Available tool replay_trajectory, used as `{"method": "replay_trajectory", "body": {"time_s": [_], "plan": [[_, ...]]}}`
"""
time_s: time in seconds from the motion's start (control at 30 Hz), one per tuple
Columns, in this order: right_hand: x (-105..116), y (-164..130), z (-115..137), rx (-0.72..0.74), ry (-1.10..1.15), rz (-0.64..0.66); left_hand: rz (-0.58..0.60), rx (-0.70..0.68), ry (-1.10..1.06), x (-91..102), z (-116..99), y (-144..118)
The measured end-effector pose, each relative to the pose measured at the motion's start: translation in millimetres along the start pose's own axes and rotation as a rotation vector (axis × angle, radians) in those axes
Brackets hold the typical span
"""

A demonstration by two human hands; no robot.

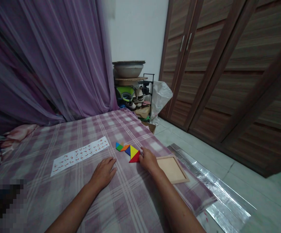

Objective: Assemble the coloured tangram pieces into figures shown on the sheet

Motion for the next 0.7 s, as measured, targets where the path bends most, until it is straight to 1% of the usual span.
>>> {"method": "replay_trajectory", "body": {"time_s": [0.07, 0.17, 0.27, 0.47, 0.7], "plan": [[-4.4, -9.2, 3.6, 0.000, 0.000, -0.007, 0.004, -0.026, -0.004, -1.7, -13.8, -3.5], [-7.3, -20.4, 10.4, 0.024, -0.003, -0.020, -0.031, -0.082, -0.020, 0.1, -35.1, -5.3], [-7.7, -27.9, 15.8, 0.048, -0.008, -0.038, -0.065, -0.103, -0.023, 4.4, -48.0, 2.4], [-8.3, -30.3, 20.2, 0.095, 0.019, -0.060, -0.077, -0.125, 0.004, 5.1, -55.3, 28.6], [-9.8, -25.2, 20.4, 0.098, 0.033, -0.060, -0.090, -0.132, 0.022, -2.1, -54.2, 37.8]]}}
Point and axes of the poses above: each hand's wrist, its own y-axis towards the middle knuckle, its own x-axis out of the back of the hand, z = x × y, the point moved 9 cm from there along y, towards the middle knuckle, and after that the axes turned 12 degrees about z, right-handed, at the moved point
